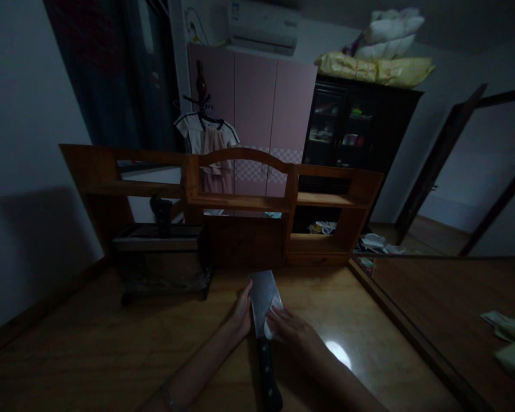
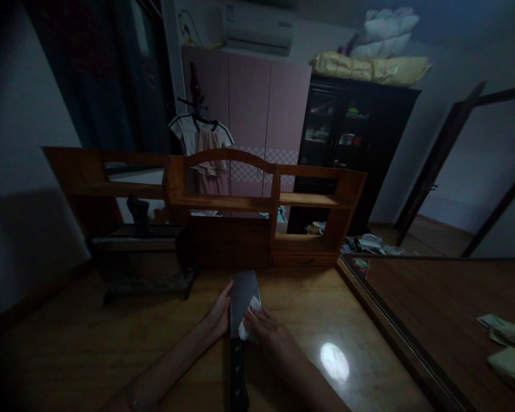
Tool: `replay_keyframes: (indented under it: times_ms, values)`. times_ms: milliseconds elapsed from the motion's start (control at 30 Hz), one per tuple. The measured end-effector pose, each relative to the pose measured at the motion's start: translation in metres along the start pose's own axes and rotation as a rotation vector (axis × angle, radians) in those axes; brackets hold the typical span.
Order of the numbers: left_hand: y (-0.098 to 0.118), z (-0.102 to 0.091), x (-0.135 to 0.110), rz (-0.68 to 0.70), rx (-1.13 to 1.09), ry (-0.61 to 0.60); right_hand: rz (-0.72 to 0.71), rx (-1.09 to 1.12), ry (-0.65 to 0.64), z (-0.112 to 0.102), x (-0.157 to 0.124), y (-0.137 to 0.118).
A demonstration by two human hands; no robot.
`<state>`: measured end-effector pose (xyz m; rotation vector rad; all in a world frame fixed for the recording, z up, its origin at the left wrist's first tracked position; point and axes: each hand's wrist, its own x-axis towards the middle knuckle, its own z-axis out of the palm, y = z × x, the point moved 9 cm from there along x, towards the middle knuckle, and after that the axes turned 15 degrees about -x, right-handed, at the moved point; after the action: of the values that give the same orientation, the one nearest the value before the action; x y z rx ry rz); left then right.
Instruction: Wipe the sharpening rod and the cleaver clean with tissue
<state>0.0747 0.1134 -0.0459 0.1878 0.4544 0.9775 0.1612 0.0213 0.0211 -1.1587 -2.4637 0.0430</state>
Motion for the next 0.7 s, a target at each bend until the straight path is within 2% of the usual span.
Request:
replay_keyframes:
  times_ms: [300, 533, 700]
  values:
    - [-0.001, -0.005, 0.006, -0.003, -0.001, 0.036, 0.091, 0.043, -0.018, -0.010, -0.012, 0.012]
    - [0.000, -0.004, 0.005, 0.005, 0.018, 0.031, 0.099, 0.114, 0.020, -0.017, -0.013, 0.012]
    - [-0.003, -0.002, 0.006, -0.022, -0.025, -0.022, 0.156, 0.202, 0.109, -0.028, -0.016, 0.014]
